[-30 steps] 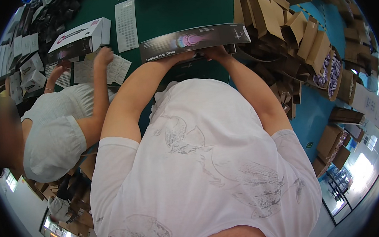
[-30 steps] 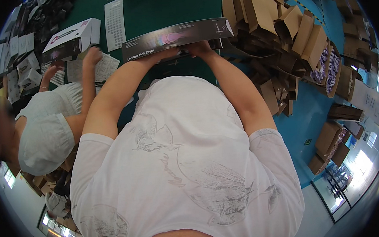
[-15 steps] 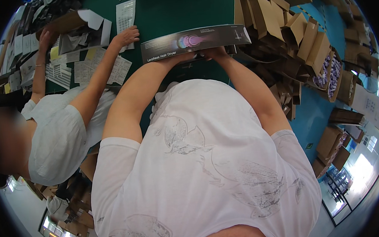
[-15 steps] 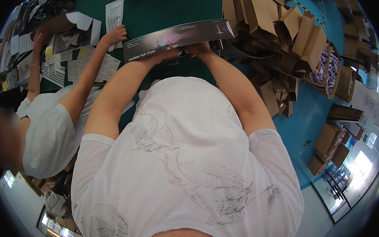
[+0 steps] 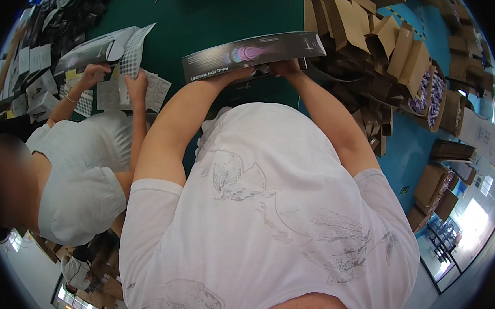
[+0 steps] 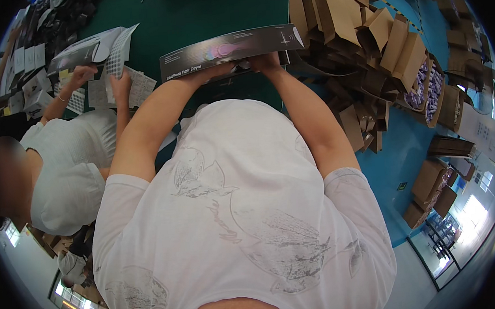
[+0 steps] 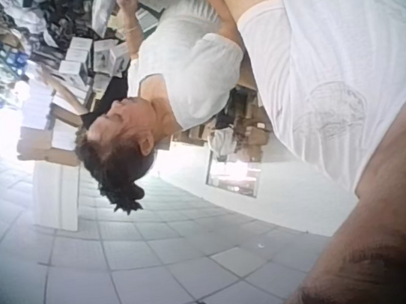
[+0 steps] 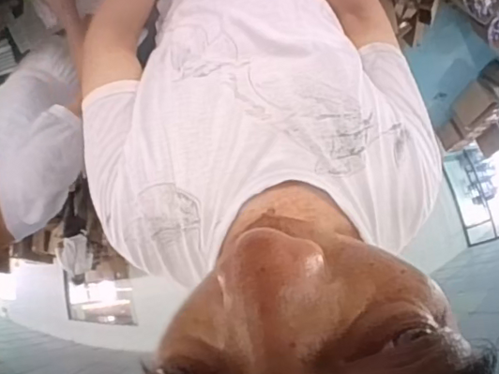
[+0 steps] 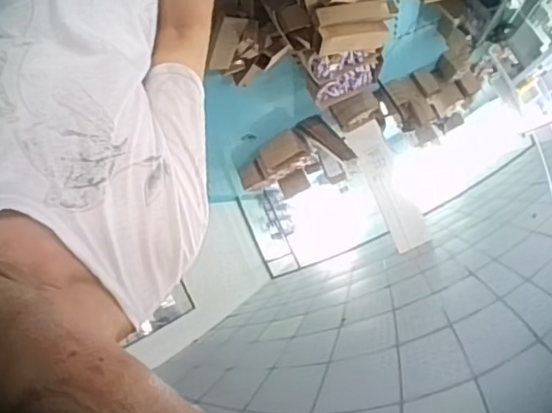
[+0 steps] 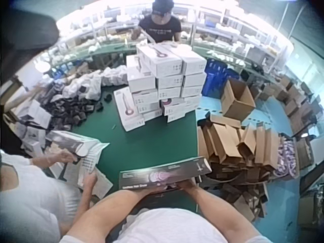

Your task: Applying product labels and quality control stickers to hair dryer boxes on a factory production floor.

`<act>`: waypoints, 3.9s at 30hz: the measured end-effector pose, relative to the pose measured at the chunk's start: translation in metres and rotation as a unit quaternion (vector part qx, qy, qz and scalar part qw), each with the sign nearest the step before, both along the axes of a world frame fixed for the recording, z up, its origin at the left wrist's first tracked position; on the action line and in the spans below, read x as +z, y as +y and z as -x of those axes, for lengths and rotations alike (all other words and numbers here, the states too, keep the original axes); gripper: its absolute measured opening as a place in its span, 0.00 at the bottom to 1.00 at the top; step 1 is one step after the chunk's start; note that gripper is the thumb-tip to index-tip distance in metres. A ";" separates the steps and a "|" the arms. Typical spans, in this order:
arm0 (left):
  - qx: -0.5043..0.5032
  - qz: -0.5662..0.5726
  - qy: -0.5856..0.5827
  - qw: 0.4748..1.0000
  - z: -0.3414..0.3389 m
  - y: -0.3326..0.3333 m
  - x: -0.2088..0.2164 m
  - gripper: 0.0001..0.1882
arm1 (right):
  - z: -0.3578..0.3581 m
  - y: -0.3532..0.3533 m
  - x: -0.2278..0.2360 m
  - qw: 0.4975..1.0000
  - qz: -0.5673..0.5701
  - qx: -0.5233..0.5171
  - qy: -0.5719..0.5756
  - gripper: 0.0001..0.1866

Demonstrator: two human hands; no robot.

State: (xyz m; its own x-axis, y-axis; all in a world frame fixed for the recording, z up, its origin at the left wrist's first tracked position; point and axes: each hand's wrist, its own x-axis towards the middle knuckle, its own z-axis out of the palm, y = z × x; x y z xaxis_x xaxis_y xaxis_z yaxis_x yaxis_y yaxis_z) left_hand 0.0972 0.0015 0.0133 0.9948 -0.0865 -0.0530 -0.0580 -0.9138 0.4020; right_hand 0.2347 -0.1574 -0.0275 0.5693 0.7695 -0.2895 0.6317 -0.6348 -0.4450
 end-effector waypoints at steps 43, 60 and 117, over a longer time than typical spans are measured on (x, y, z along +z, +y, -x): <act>0.067 0.066 -0.047 0.994 0.055 0.008 0.022 0.17 | -0.011 -0.126 0.050 0.939 -0.053 -0.338 0.030 0.24; 0.495 0.271 -0.107 0.819 0.141 0.001 -0.021 0.23 | -0.019 -0.099 0.066 0.912 -0.374 -0.140 -0.094 0.18; 0.446 0.399 -0.042 0.800 0.180 -0.008 -0.039 0.32 | 0.028 -0.151 -0.001 0.853 -0.271 -0.293 0.337 0.31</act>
State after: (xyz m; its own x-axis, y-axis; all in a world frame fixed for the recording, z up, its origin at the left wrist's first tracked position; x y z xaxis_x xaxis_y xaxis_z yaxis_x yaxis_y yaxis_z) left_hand -0.0823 -0.0069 -0.0258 0.6763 0.6870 -0.2657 0.4173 -0.0601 0.9068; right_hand 0.2070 -0.3080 -0.0287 0.7475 0.5339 -0.3952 -0.2382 -0.3398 -0.9098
